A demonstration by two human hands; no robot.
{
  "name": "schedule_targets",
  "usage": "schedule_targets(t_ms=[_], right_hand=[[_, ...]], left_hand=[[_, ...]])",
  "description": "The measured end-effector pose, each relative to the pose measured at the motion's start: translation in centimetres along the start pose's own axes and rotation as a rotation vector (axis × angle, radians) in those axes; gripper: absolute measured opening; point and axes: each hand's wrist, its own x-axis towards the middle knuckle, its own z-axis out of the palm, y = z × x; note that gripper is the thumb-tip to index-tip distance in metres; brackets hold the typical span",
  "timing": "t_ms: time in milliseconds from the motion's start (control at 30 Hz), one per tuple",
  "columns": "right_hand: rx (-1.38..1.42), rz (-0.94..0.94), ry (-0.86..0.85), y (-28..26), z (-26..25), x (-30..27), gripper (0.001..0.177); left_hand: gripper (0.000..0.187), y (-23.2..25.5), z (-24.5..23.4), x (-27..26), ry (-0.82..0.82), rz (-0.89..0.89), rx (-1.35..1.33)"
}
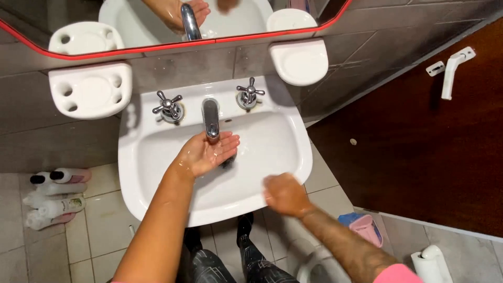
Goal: Washing hands and rinsing a sink strainer in a bathroom sink using soap and water
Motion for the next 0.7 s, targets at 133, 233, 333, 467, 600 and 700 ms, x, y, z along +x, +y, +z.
schedule_targets(t_ms=[133, 233, 333, 467, 600, 700], right_hand=[[-0.25, -0.27, -0.12, 7.8, -8.8, 1.9, 0.04], [-0.478, -0.35, -0.211, 11.4, -9.1, 6.6, 0.043], [-0.466, -0.204, -0.121, 10.7, -3.5, 11.2, 0.03], [0.196, 0.355, -0.081, 2.5, 7.0, 17.5, 0.029], [1.207, 0.766, 0.165, -3.0, 10.2, 22.2, 0.047], [2.186, 1.096, 0.113, -1.4, 10.0, 22.9, 0.032]], left_hand=[[0.047, -0.1, 2.7, -7.5, 0.201, 0.072, 0.246], [0.048, -1.0, 5.1, -11.5, 0.208, 0.103, 0.497], [0.047, -2.4, 1.9, -11.4, 0.298, 0.043, 1.29], [0.057, -3.3, -4.2, -10.6, 0.715, -0.134, 2.141], [0.058, -2.5, -11.2, -8.0, 0.781, 0.005, 2.019], [0.058, -1.9, -11.7, -7.2, 0.747, 0.102, 1.885]])
